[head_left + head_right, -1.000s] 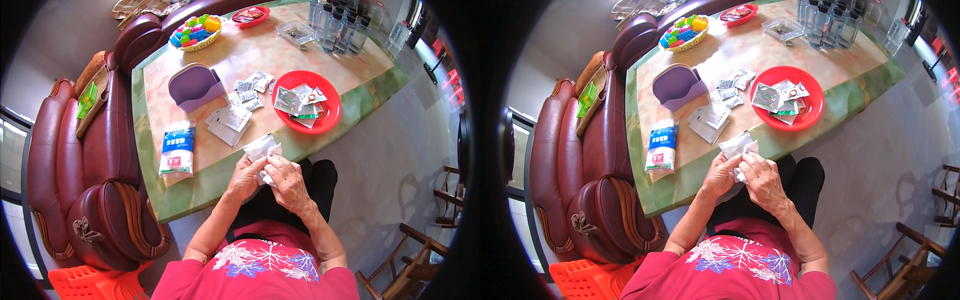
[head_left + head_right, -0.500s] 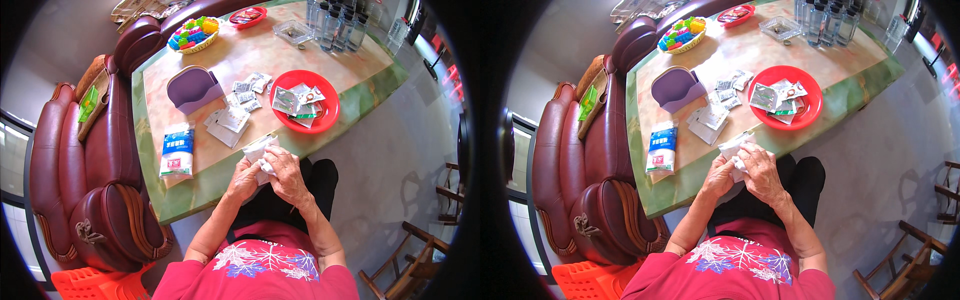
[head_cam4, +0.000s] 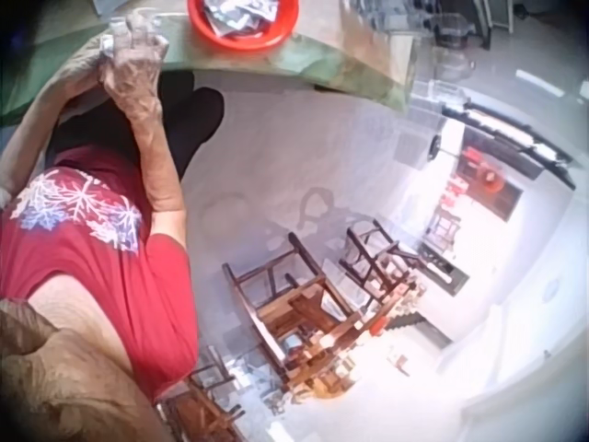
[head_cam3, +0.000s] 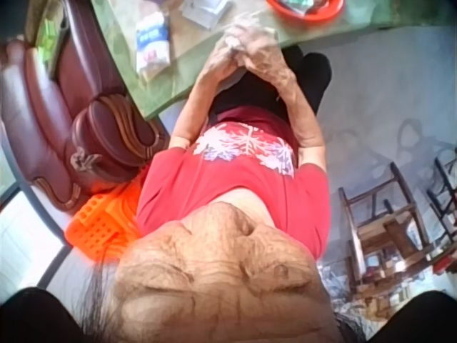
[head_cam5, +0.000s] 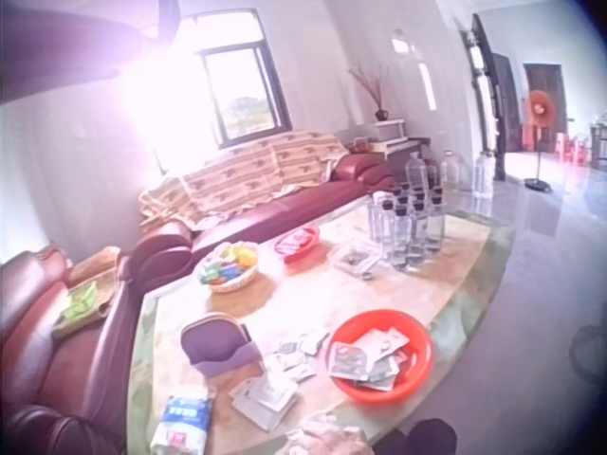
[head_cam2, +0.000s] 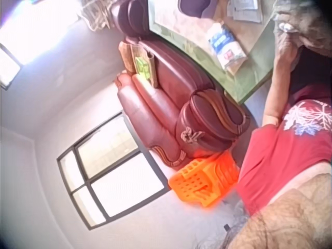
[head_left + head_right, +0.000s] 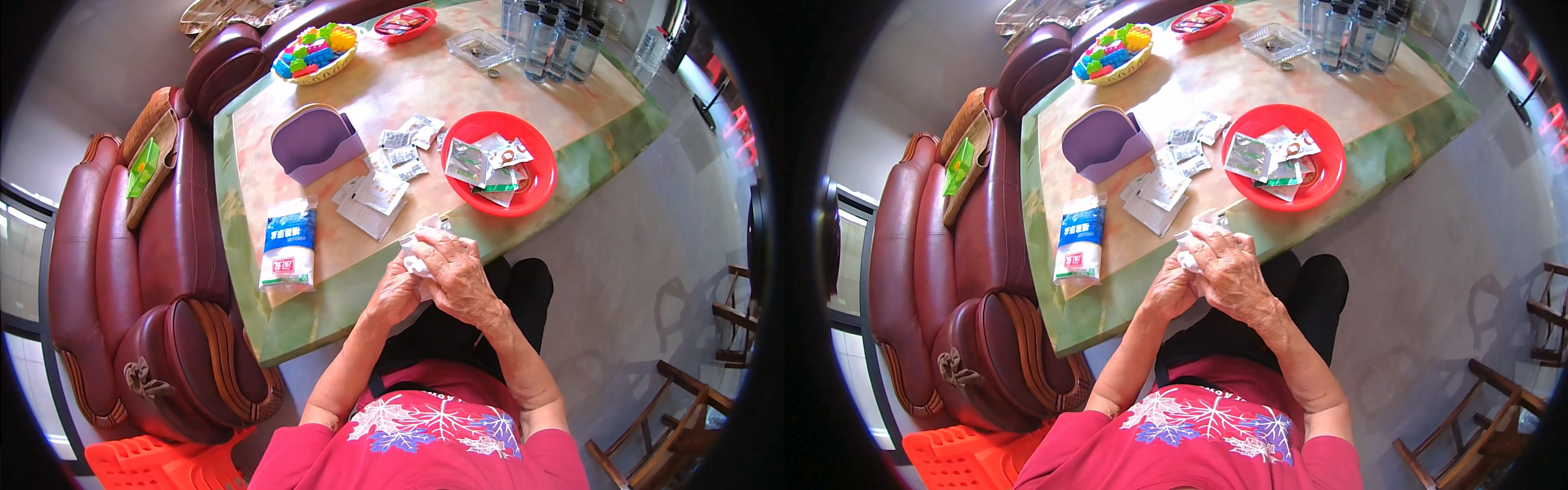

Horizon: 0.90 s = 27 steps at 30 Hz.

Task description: The person sits on the floor and wipes multiple small sealed packets with a white cloth. They pick up packets from a red plate and the floor surface, wipe each one individually, and place them back into the plate.

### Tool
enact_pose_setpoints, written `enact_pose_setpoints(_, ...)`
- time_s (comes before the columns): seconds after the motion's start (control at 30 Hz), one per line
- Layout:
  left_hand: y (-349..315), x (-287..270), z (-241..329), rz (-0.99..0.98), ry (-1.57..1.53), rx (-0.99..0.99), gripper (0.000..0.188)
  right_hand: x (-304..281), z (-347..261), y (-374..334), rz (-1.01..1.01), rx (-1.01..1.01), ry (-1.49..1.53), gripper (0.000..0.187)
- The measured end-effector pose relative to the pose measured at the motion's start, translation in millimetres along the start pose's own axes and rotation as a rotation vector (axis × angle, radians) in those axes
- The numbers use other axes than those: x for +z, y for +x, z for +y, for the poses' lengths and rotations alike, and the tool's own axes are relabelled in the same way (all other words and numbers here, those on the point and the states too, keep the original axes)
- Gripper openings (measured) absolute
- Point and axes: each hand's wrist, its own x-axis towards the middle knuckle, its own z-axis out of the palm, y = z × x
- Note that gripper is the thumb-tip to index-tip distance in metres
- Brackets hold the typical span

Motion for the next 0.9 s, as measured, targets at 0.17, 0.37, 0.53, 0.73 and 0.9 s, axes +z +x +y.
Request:
enact_pose_setpoints(0.17, -2.4, 2.5, 2.1, 0.024, -0.030, -0.061, 0.046, -3.1, 13.8, -7.1, 0.051, 0.061, -0.091, 0.055)
enact_pose_setpoints(0.37, -0.9, 2.5, -2.3, 0.044, -0.040, -0.052, 0.042, 2.0, 18.9, -35.9, 0.122, 0.024, -0.200, 0.050)
enact_pose_setpoints(0.53, -0.3, 3.2, 1.7, 0.043, -0.137, -0.046, 0.037, 0.7, 7.6, -45.2, 0.095, -0.001, -0.216, 0.052)
enact_pose_setpoints(0.73, -1.0, 4.8, 2.8, 0.080, -0.137, -0.055, 0.039, -2.3, 7.9, -24.2, 0.170, 0.027, -0.186, 0.055)
enact_pose_setpoints(0.9, 1.0, 5.9, 1.5, 0.070, -0.184, -0.051, 0.042, 21.8, -1.2, -6.3, 0.237, 0.024, -0.118, 0.051)
